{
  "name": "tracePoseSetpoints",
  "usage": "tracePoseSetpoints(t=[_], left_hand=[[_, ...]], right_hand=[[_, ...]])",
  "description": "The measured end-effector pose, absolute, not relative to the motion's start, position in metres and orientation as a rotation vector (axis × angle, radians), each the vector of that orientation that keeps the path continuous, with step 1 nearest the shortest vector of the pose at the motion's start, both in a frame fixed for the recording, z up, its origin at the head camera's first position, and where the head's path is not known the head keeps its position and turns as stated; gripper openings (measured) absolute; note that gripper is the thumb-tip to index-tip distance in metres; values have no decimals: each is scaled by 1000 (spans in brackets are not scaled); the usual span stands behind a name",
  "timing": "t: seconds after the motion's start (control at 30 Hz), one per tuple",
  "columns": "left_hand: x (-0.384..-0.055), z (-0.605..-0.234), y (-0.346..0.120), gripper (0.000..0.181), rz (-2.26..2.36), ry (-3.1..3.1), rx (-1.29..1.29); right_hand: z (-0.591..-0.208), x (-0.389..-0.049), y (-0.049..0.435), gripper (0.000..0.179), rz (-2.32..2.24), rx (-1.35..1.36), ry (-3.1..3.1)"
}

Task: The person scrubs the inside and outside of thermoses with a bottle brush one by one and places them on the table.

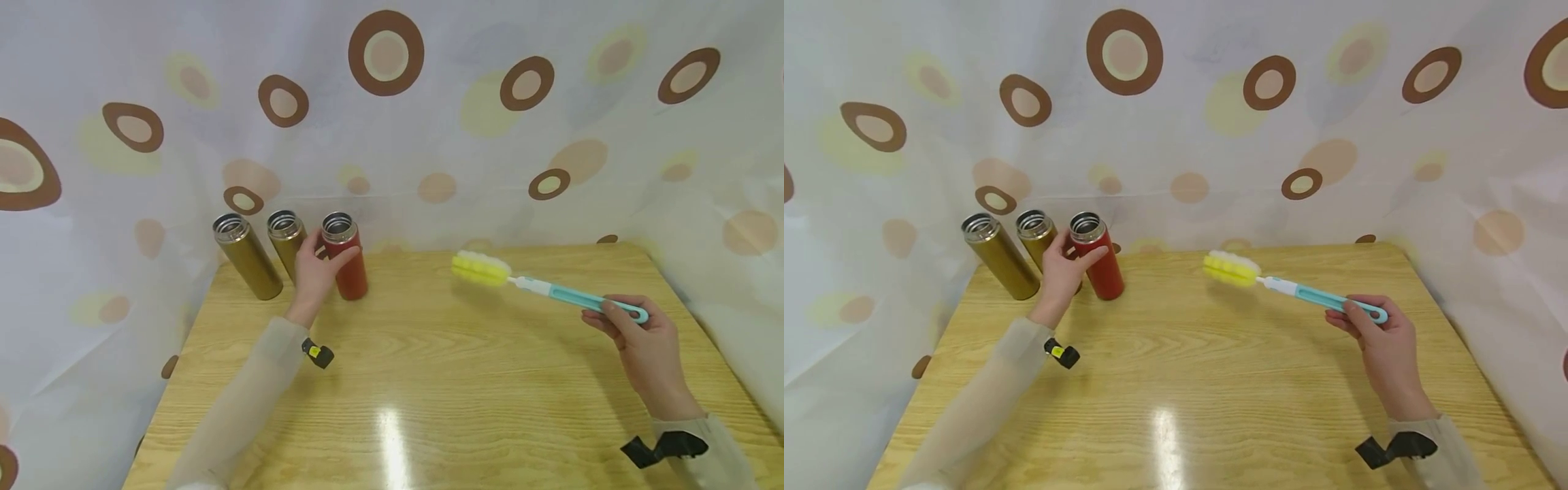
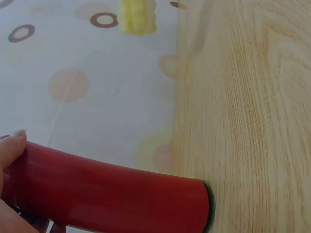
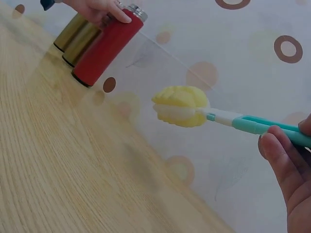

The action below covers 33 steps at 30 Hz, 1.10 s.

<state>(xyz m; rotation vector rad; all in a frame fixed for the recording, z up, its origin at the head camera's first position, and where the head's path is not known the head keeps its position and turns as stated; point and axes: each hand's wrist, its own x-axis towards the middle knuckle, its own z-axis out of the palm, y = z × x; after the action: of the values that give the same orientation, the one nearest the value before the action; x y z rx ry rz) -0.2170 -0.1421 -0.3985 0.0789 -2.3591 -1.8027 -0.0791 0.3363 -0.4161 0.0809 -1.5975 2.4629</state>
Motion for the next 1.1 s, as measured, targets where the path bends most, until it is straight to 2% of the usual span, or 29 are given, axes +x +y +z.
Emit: tracePoseSetpoints(t=[0.33,0.77,1.1], left_hand=[[-232,-409,-140,79,-1797,-2344,85],[-236,-407,-132,78,-1783,-2356,102],[-224,-404,-133,92,-1745,-2557,24]], right_hand=[[-424,-81,334,18,2495,141,-1516],[-427,-81,334,18,2498,126,-1516],[-426,-81,335,17,2493,103,-1545]])
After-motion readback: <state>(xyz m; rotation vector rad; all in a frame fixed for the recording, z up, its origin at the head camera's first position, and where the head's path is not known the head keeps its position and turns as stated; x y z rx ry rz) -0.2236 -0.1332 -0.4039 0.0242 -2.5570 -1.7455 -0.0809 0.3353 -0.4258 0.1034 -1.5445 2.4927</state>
